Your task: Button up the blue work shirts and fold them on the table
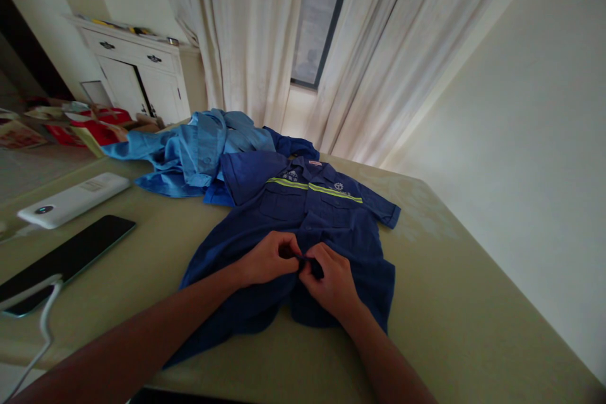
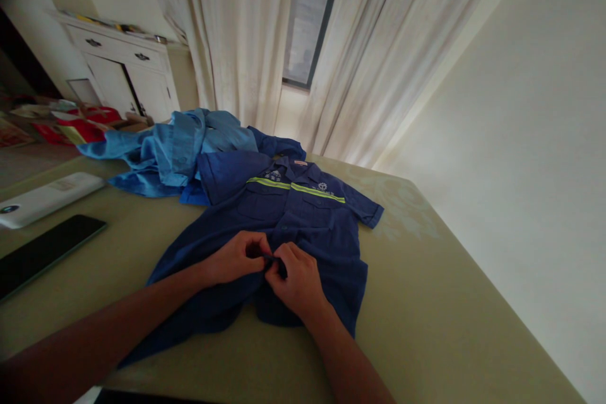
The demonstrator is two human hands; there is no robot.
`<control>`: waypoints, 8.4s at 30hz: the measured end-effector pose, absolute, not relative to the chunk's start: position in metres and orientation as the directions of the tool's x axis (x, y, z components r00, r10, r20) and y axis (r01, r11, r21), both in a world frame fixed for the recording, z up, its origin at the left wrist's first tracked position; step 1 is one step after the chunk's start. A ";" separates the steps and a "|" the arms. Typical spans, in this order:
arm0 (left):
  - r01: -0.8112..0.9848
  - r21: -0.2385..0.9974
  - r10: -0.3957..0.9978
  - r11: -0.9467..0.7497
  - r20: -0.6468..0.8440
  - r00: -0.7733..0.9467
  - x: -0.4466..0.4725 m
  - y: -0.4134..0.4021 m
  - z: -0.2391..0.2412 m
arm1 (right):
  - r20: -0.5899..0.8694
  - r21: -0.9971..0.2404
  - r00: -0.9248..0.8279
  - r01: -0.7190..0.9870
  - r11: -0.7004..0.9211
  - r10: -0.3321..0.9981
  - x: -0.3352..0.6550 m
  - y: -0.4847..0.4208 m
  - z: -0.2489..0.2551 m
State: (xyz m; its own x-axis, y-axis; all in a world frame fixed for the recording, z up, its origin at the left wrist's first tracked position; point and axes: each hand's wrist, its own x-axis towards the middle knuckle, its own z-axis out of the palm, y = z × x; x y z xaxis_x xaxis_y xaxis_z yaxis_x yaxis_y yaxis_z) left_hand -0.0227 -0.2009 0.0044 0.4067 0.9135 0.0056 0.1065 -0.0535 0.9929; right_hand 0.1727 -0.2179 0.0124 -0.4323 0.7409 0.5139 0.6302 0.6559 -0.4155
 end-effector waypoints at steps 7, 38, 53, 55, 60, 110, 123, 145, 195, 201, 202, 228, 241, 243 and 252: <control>0.122 0.992 0.906 -0.020 -0.034 0.422 -0.026 -0.198 0.009 | 0.486 -0.507 -0.415 0.582 0.635 0.769 0.174 -0.216 0.014; 0.159 0.987 0.874 0.026 -0.099 0.476 -0.031 -0.190 0.004 | 0.254 -0.833 -0.307 0.412 0.369 0.917 0.180 -0.199 0.010; 0.107 0.991 0.862 0.077 -0.120 0.493 -0.029 -0.193 0.001 | 0.109 -0.929 -0.369 0.292 0.227 0.923 0.185 -0.199 0.019; 0.117 0.990 0.858 0.077 -0.126 0.498 -0.028 -0.194 0.003 | 0.105 -0.935 -0.378 0.277 0.220 0.920 0.186 -0.198 0.020; 0.153 0.986 0.838 0.066 -0.138 0.527 -0.028 -0.195 0.008 | 0.107 -0.948 -0.412 0.231 0.217 0.905 0.188 -0.197 0.021; 0.515 0.591 0.730 -0.620 0.195 0.655 -0.045 -0.192 0.000 | -0.036 -0.460 -0.577 0.734 0.499 0.816 0.183 -0.211 0.024; 0.577 0.582 0.806 -0.572 0.271 0.526 -0.038 -0.178 -0.023 | 0.021 -0.319 -0.349 0.886 0.337 0.937 0.168 -0.216 0.016; 0.517 0.494 0.703 -0.699 0.345 0.622 -0.036 -0.190 0.005 | 0.002 -0.912 -0.327 0.386 0.136 0.945 0.187 -0.191 0.015; 0.398 0.666 0.736 -0.631 0.353 0.578 -0.034 -0.191 -0.006 | 0.303 -0.456 -0.403 0.734 0.502 0.864 0.174 -0.209 0.016; 0.434 0.699 0.782 -0.568 0.294 0.550 -0.031 -0.193 -0.008 | 0.267 -0.450 -0.456 0.720 0.528 0.849 0.181 -0.205 0.018; 0.435 0.704 0.785 -0.562 0.287 0.549 -0.030 -0.193 -0.008 | 0.259 -0.461 -0.465 0.710 0.532 0.846 0.181 -0.204 0.018; 0.619 0.371 0.722 -0.692 0.337 0.605 -0.042 -0.190 -0.017 | -0.055 -0.883 -0.577 0.409 0.230 0.815 0.219 -0.177 0.024; 0.605 0.357 0.692 -0.712 0.210 0.691 -0.031 -0.187 0.003 | -0.049 -0.341 -0.432 0.855 0.391 0.901 0.188 -0.169 0.020; 0.650 0.332 0.725 -0.684 0.214 0.654 -0.022 -0.186 0.005 | -0.020 -0.378 -0.447 0.831 0.407 0.895 0.192 -0.171 0.016; 0.773 0.271 0.808 -0.573 0.345 0.478 0.024 -0.164 -0.009 | 0.025 -0.390 -0.339 0.863 0.322 0.940 0.201 -0.169 0.014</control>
